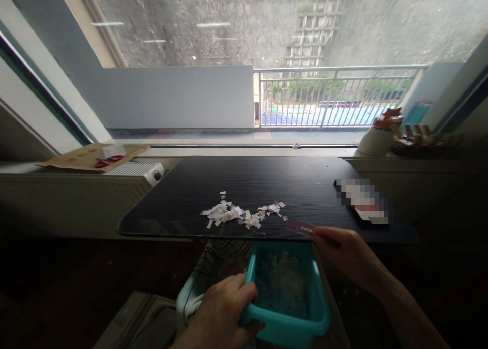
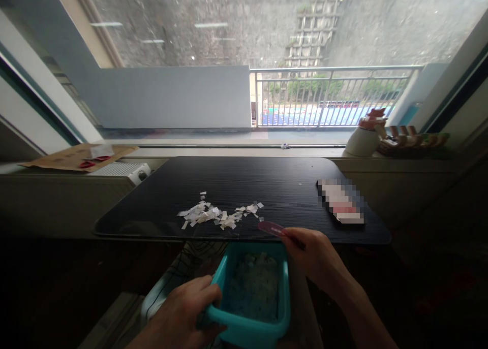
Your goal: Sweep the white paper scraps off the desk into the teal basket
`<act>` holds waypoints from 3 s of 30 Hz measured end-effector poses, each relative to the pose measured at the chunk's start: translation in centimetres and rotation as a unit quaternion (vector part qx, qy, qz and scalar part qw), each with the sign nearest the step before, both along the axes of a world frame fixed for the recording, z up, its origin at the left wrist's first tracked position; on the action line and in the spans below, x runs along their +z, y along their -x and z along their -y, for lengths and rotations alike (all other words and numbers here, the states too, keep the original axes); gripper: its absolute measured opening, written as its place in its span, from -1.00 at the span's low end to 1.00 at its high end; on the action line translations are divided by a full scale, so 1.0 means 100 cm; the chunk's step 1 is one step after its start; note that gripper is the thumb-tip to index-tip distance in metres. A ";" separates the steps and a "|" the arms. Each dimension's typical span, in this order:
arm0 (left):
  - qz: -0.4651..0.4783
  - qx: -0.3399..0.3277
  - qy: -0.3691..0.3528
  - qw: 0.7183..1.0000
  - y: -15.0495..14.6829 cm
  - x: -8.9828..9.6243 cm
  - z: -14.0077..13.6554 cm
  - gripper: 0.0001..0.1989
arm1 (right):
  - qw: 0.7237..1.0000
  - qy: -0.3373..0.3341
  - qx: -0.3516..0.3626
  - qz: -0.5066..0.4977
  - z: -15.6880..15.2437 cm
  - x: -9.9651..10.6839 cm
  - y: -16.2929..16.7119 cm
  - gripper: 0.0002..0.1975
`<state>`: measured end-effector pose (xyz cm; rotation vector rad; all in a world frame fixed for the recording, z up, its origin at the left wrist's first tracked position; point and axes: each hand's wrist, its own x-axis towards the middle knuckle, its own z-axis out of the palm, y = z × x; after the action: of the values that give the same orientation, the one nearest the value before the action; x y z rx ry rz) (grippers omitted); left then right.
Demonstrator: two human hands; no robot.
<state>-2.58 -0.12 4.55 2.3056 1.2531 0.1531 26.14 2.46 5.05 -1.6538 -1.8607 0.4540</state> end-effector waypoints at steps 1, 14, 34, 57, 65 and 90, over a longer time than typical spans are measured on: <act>-0.006 -0.005 0.005 1.000 -0.003 0.000 -0.001 -0.79 | 1.000 -0.011 -0.025 0.008 -0.004 -0.001 -0.001 -0.67; -0.048 -0.163 -0.028 0.985 -0.050 0.006 -0.007 -0.77 | 0.999 -0.013 -0.028 0.034 -0.016 0.001 0.008 -0.67; -0.032 -0.159 -0.030 0.986 -0.046 0.014 -0.013 -0.74 | 0.997 0.004 0.068 0.025 -0.007 0.013 0.024 -0.68; -0.120 -0.059 -0.041 0.990 0.014 -0.052 -0.004 -0.82 | 0.999 0.016 0.024 0.028 -0.032 0.013 0.023 -0.63; -0.141 -0.050 -0.005 0.989 0.008 -0.046 -0.005 -0.74 | 1.000 0.029 -0.003 0.009 -0.025 0.011 0.023 -0.65; -0.111 -0.025 0.048 0.992 0.006 -0.038 -0.004 -0.80 | 0.999 0.033 0.009 0.027 -0.018 0.014 0.034 -0.67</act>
<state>-3.19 0.28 0.71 2.3148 1.2776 -0.1821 22.77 4.30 6.47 -1.7090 -1.9210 0.4873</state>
